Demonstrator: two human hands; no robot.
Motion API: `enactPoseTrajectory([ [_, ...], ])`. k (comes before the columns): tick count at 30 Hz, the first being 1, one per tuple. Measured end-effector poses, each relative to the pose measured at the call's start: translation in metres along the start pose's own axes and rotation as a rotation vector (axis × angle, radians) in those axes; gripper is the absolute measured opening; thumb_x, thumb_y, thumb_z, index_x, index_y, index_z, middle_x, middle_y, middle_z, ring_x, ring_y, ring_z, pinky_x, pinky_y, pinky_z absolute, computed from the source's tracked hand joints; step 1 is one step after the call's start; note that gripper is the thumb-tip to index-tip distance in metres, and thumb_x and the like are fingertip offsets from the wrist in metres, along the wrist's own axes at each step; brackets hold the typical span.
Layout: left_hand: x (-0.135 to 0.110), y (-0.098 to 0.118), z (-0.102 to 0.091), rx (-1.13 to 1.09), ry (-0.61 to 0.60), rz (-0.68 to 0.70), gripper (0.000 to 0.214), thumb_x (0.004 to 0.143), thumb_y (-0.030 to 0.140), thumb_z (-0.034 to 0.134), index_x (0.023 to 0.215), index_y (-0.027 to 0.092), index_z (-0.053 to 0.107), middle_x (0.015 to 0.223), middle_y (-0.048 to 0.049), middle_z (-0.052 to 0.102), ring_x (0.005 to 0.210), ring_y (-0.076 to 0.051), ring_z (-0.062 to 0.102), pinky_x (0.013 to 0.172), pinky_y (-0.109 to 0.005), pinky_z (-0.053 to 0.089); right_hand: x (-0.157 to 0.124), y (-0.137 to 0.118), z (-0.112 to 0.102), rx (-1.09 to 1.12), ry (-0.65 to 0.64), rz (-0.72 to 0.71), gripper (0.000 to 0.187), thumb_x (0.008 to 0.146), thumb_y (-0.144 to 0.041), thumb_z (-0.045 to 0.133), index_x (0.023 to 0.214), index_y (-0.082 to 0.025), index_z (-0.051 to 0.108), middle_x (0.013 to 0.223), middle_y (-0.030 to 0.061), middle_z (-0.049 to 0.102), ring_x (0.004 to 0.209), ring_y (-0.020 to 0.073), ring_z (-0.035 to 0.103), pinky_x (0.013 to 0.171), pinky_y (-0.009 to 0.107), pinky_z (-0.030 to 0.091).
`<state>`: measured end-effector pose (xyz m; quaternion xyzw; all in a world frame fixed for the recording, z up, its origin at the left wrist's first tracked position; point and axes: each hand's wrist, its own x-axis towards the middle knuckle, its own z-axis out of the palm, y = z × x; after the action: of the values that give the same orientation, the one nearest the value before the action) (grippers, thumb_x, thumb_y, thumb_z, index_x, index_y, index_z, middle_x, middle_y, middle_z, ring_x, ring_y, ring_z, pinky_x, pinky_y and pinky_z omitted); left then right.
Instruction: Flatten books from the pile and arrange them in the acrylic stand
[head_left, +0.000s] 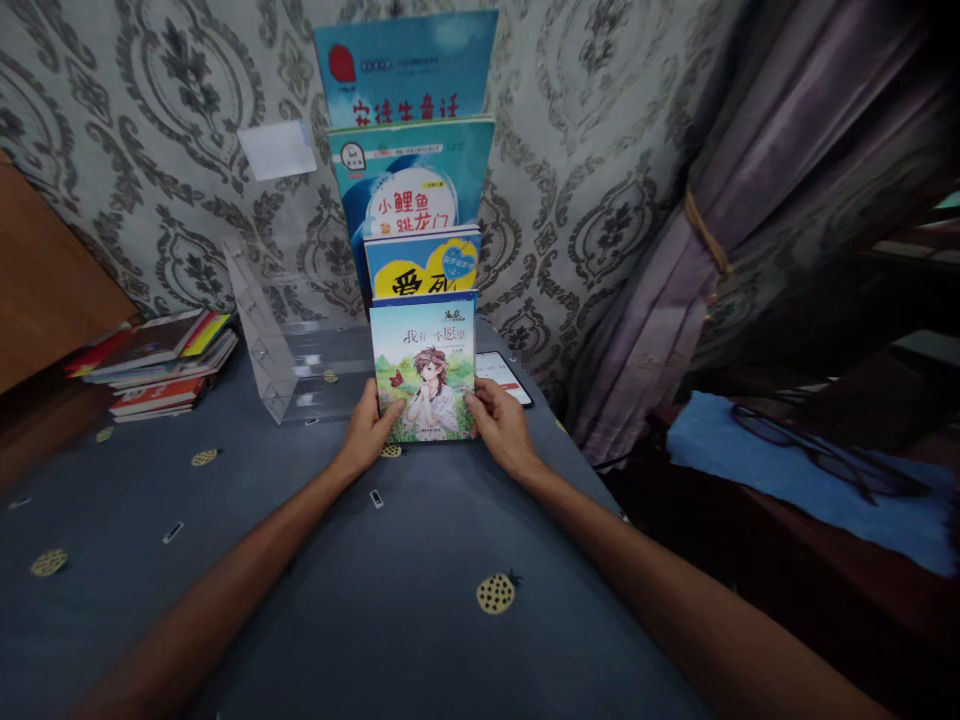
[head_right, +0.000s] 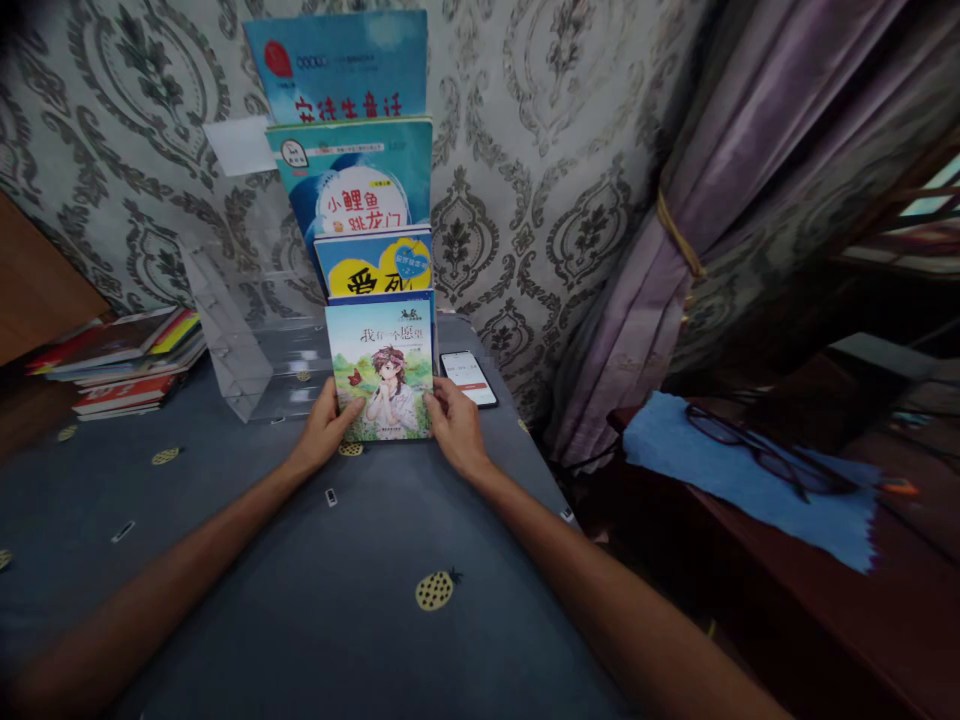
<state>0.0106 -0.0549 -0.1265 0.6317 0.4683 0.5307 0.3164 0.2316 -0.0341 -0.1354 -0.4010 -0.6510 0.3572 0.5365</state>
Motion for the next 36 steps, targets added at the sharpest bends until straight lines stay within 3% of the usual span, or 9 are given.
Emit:
enactPoseTrajectory([
  [4,0.005,0.005,0.000,0.060,0.020,0.076,0.033,0.089,0.038,0.061,0.116,0.020,0.053,0.113,-0.0068,0.067,0.112,-0.026,0.061,0.100,-0.040,0.045,0.009,0.001,0.001,-0.007,0.016,0.006,0.037,0.088,-0.042,0.051,0.112,-0.017,0.061,0.087,0.0064,0.067,0.055,0.0149,0.054,0.041,0.025,0.044],
  [20,0.031,0.018,-0.003,0.150,0.068,0.096,0.030,0.086,0.040,0.064,0.109,0.021,0.058,0.099,-0.0046,0.070,0.103,-0.027,0.063,0.093,-0.038,0.048,0.042,-0.010,-0.003,-0.033,0.044,-0.074,0.029,0.088,-0.040,0.051,0.103,-0.019,0.063,0.078,0.0038,0.064,0.057,0.0166,0.056,0.047,0.028,0.048],
  [36,-0.005,0.003,-0.003,-0.047,-0.025,0.045,0.043,0.087,0.044,0.065,0.121,0.018,0.058,0.118,-0.0087,0.068,0.114,-0.026,0.062,0.101,-0.041,0.048,-0.003,-0.009,-0.001,-0.036,-0.004,-0.019,0.032,0.090,-0.044,0.051,0.106,-0.018,0.061,0.084,0.0055,0.067,0.055,0.0155,0.055,0.046,0.027,0.045],
])
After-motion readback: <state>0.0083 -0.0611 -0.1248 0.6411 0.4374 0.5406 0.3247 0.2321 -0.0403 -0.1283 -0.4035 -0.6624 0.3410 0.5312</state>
